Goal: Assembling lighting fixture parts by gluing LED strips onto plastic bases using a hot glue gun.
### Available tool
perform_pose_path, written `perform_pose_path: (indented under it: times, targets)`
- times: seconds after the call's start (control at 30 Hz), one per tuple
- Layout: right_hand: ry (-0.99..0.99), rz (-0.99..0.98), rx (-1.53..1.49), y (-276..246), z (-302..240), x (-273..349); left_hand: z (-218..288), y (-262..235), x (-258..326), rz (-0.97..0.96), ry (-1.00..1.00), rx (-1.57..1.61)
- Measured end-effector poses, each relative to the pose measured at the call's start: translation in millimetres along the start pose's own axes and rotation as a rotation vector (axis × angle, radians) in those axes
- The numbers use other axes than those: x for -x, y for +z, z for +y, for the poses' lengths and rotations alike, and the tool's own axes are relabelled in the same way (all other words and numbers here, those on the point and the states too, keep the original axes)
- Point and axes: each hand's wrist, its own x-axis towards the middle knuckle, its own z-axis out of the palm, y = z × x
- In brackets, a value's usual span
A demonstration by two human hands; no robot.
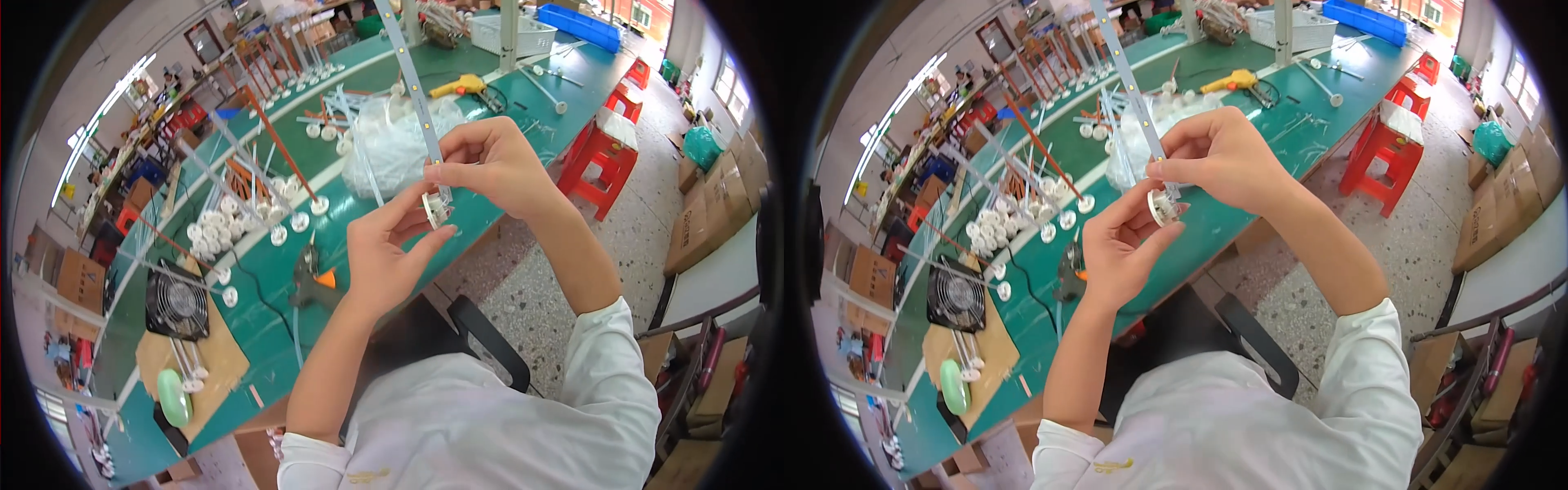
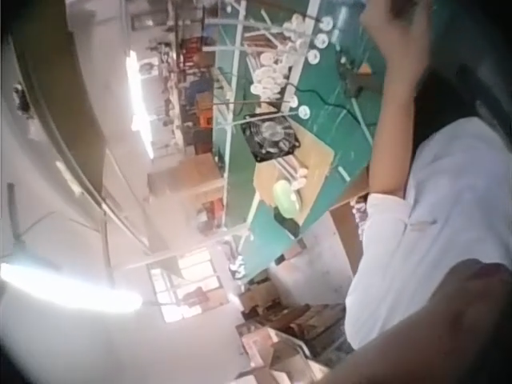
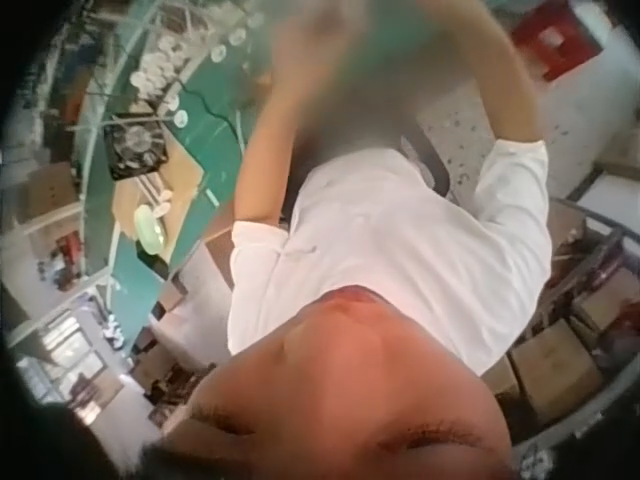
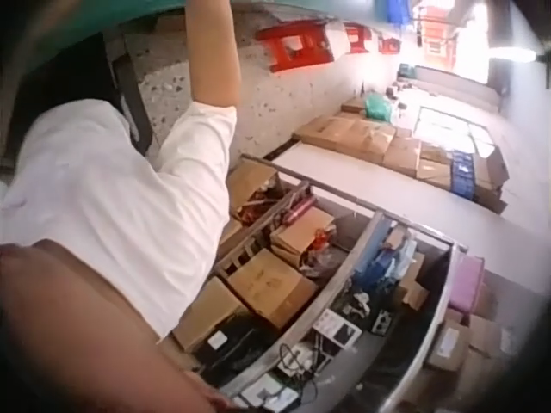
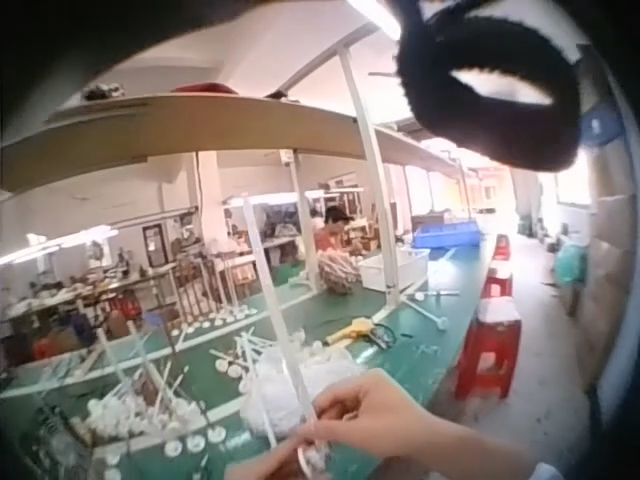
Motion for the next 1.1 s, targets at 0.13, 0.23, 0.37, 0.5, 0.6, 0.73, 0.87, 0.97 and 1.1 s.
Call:
perform_pose_path:
  times: [0.13, 0.23, 0.37, 0.5, 0.6, 0.73, 0.87, 0.97, 1.1]
  targets:
    - [0.066, -0.022, -0.051, 21.0, 17.8, 23.4, -9.2, 8.1, 40.7, 0.094, -0.041, 0.129]
    - [-0.052, 0.058, -0.127, 37.7, 27.3, 34.3, -13.7, 7.6, 55.8, 0.144, -0.02, 0.156]
    - [-0.055, 0.107, -0.133, 46.5, 30.9, 43.9, -16.3, 9.7, 64.4, 0.155, 0.03, 0.152]
    - [-0.089, 0.115, -0.124, 50.2, 26.7, 46.9, -19.8, 8.8, 68.0, 0.186, 0.083, 0.137]
    - [-0.136, 0.134, -0.066, 49.1, 31.5, 48.8, -20.5, 11.3, 70.3, 0.187, 0.146, 0.139]
    - [-0.139, 0.094, -0.16, 51.4, 23.5, 48.3, -21.3, 5.9, 71.1, 0.21, 0.14, 0.338]
    - [-1.05, -0.097, -0.081, 52.2, 47.3, 11.7, -22.1, 5.4, 73.3, 0.228, 0.12, 0.426]
    - [-1.03, -0.075, -0.056, 55.9, 46.3, 9.1, -20.3, 5.8, 72.8, 0.242, 0.113, 0.534]
    - [-0.142, -0.024, -0.157, 53.8, 9.7, 35.4, -19.0, 7.8, 70.3, 0.283, 0.095, 0.648]
